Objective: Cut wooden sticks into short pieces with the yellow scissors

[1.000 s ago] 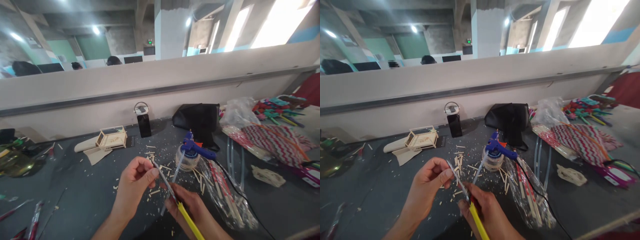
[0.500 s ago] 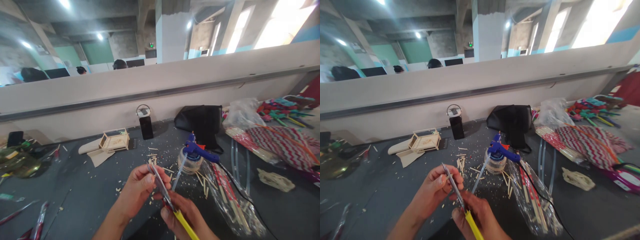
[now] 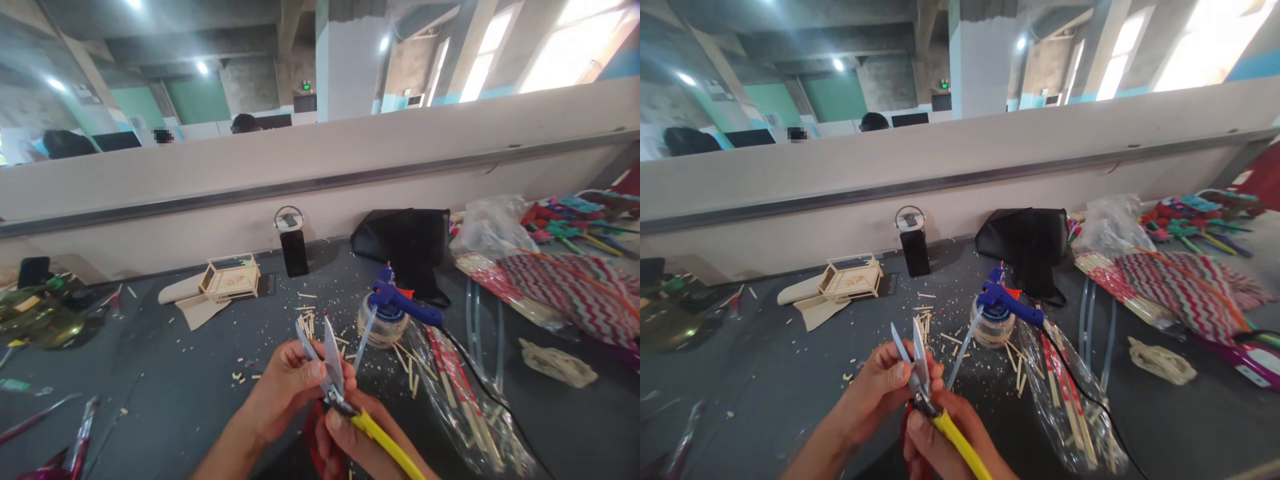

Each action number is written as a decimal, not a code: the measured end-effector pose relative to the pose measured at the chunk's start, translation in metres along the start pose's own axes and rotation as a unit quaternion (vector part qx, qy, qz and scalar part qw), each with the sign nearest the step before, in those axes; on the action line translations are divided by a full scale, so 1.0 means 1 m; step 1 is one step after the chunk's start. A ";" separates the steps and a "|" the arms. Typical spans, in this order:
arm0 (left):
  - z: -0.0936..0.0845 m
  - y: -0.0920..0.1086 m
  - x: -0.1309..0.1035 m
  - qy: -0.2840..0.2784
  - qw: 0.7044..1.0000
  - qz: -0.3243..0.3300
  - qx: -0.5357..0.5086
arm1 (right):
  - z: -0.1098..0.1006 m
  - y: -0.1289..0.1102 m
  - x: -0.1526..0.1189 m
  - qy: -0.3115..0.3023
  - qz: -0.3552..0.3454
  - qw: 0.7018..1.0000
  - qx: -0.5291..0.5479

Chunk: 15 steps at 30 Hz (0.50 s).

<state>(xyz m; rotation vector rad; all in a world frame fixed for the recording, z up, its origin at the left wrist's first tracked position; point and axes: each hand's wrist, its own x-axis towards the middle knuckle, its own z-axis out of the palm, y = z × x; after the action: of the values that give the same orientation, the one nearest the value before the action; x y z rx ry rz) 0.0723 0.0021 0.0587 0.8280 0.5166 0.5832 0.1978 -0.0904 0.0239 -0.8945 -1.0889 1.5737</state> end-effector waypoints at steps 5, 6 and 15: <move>-0.001 -0.005 0.004 0.011 1.000 0.013 -0.003 | 0.009 0.014 0.002 0.050 -0.032 0.992 0.109; -0.001 -0.006 0.004 0.015 1.000 0.016 -0.001 | 0.010 0.015 0.003 0.052 -0.031 0.991 0.122; 0.022 -0.010 -0.019 0.134 0.990 -0.001 -0.042 | 0.012 0.014 -0.003 0.013 -0.005 0.999 0.051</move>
<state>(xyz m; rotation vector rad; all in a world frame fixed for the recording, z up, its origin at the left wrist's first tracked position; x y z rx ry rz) 0.0752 -0.0271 0.0669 0.6728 0.7320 0.7148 0.1833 -0.0974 0.0148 -0.8384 -0.9842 1.5899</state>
